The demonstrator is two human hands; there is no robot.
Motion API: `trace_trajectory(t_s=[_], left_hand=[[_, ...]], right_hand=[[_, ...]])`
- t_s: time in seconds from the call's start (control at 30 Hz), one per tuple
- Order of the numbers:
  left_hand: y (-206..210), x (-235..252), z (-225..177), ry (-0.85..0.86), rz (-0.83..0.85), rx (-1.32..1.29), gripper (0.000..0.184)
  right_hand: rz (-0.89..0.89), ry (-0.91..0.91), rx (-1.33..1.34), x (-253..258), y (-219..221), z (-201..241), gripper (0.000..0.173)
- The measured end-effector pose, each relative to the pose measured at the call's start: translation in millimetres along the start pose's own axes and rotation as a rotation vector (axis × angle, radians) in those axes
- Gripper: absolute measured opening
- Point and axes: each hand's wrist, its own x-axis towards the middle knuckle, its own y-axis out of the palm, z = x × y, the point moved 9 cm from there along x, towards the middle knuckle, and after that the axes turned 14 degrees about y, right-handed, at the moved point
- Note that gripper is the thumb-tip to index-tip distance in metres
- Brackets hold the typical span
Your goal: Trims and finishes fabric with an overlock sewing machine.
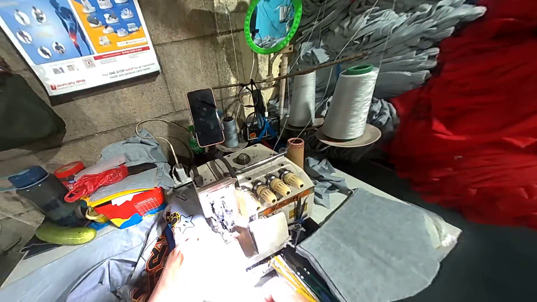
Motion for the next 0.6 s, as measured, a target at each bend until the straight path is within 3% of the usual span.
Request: trace_trajectory(t_s=[0.13, 0.27, 0.4, 0.47, 0.53, 0.6], left_hand=[[3, 15, 19, -0.122, 0.043, -0.014, 0.025], [8, 19, 35, -0.247, 0.109, -0.068, 0.025], [-6, 3, 52, -0.237, -0.178, -0.03, 0.016], [-24, -12, 47, -0.267, -0.303, 0.077, 0.021], [-43, -39, 29, -0.26, -0.43, 0.151, 0.029], [-52, -76, -3, -0.213, -0.449, 0.127, 0.026]], right_hand=[[-0.017, -0.004, 0.073, 6, -5, 12, 0.018], [-0.031, -0.007, 0.116, 8, -2, 18, 0.028], [-0.07, 0.01, 0.16, 22, -4, 29, 0.029], [-0.109, 0.014, 0.15, 29, -7, 36, 0.027], [-0.141, 0.012, 0.161, 34, -8, 39, 0.029], [-0.153, 0.021, 0.19, 36, -9, 38, 0.034]])
